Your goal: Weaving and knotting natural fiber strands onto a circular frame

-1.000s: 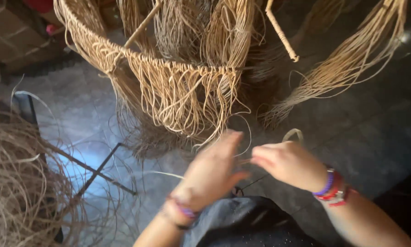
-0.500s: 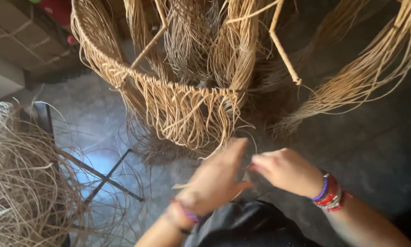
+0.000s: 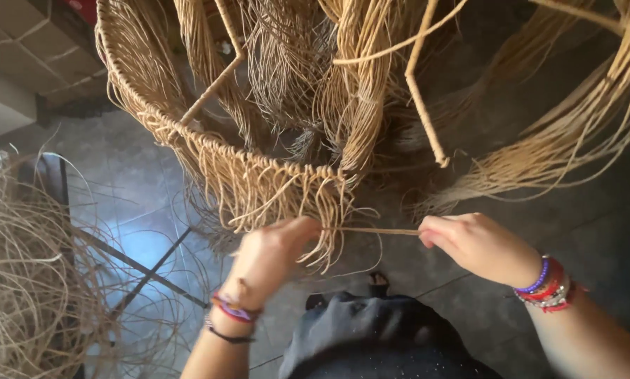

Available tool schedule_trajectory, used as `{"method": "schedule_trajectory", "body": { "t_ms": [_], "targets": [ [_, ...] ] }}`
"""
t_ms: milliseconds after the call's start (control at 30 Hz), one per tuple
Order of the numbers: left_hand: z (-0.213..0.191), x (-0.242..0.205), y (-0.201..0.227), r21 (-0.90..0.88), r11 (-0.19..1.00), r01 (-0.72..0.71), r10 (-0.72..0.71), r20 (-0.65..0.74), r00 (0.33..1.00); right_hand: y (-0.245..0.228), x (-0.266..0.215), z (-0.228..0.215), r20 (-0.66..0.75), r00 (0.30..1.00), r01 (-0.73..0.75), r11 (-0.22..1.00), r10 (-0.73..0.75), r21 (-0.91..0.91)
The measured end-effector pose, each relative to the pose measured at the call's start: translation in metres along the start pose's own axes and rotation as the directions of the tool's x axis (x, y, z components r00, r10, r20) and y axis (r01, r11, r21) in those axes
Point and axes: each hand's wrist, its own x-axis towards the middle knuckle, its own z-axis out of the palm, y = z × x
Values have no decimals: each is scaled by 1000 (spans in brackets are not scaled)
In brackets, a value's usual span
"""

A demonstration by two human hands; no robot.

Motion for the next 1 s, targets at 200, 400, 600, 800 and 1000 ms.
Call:
{"method": "schedule_trajectory", "body": {
  "t_ms": [200, 400, 600, 800, 1000],
  "targets": [
    [-6, 0, -20, -30, 990, 141, -142, -39, 989, 45, 10, -17, 134, 987, 88, 996, -92, 35],
    [1, -8, -11, -130, 967, 219, -222, -6, 975, 49, 15, -24, 32, 992, 118, 989, -121, 93],
    [3, -18, -10, -130, 937, 325, -329, -10, 944, 40, 23, -15, -215, 892, 346, 907, -397, -239],
    [0, -23, -18, -119, 941, 317, -319, -1, 948, 53, 27, -3, -192, 849, 449, 863, -493, -230],
    [-9, -20, -17, -190, 940, 284, -273, 82, 959, 21, 22, -30, -299, 759, 567, 813, -578, -131]
  ]
}}
